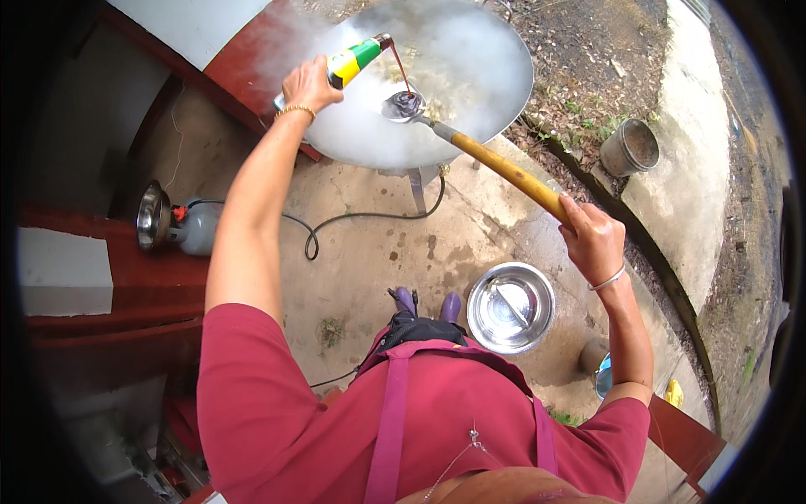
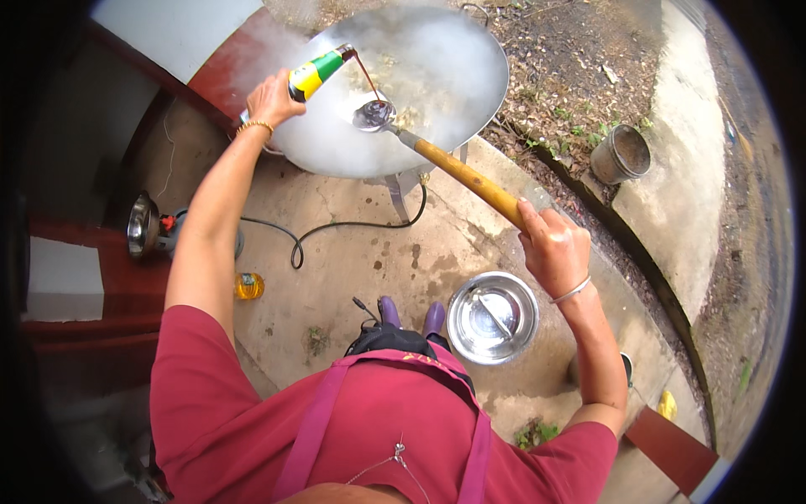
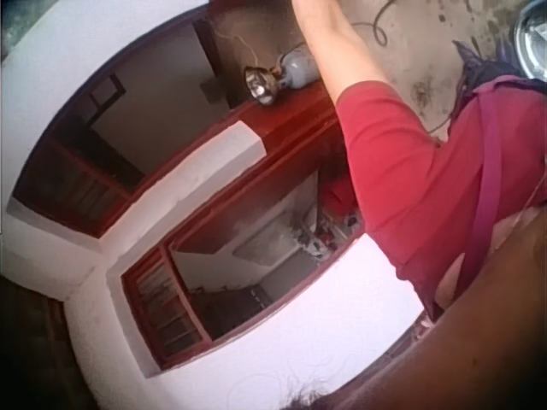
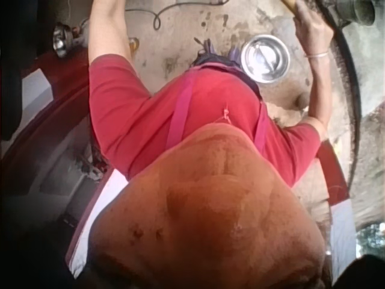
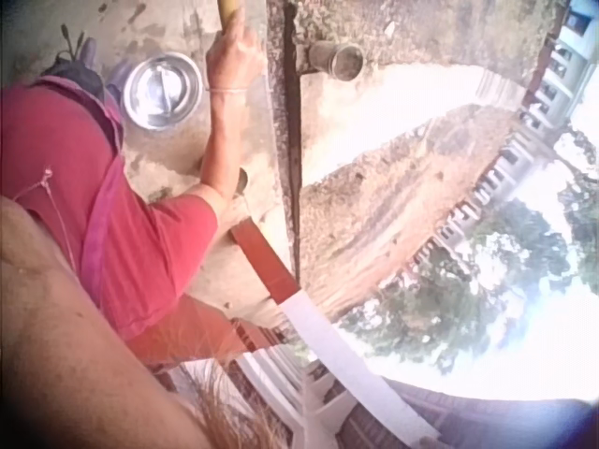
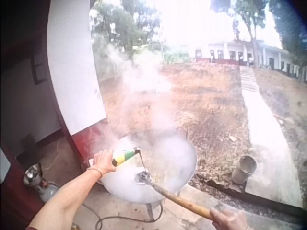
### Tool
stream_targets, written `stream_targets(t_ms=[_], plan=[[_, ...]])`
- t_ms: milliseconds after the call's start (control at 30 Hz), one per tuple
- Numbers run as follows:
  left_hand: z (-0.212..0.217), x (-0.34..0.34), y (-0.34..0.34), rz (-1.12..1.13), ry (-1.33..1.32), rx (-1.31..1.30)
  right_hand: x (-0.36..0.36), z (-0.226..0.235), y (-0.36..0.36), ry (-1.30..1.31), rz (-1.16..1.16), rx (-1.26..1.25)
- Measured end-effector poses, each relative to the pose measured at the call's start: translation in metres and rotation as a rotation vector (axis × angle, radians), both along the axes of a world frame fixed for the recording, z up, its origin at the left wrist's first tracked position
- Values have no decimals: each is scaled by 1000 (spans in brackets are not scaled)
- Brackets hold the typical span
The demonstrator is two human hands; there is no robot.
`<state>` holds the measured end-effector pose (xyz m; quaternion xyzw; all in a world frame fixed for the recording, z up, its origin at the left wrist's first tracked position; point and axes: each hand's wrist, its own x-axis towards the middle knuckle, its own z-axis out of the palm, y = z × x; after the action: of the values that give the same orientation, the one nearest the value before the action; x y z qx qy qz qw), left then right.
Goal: The person chops garlic on a cutting board, then moves to an outdoor wok to stir-fry the garlic. They add a dark liquid seasoning and diced red peppers, stirring continuously.
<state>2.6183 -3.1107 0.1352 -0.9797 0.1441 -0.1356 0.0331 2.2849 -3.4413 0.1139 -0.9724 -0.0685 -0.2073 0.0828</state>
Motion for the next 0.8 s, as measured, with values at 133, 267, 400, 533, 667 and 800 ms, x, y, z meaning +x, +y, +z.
stream_targets(t_ms=[133,267,400,533,667,800], plan=[[-32,6,10,72,206,-404,2,3,9,7,-37,-12],[-47,11,9,21,325,-722,4,-1,13,-10,-74,-8],[-54,22,8,-75,336,-933,7,-4,17,-17,-97,20],[-36,8,-1,-166,387,-1224,10,-11,18,-5,-126,40],[-27,4,14,-258,345,-1400,32,-20,21,18,-121,43],[7,-34,31,-339,234,-1487,81,-33,24,77,-127,-22]])
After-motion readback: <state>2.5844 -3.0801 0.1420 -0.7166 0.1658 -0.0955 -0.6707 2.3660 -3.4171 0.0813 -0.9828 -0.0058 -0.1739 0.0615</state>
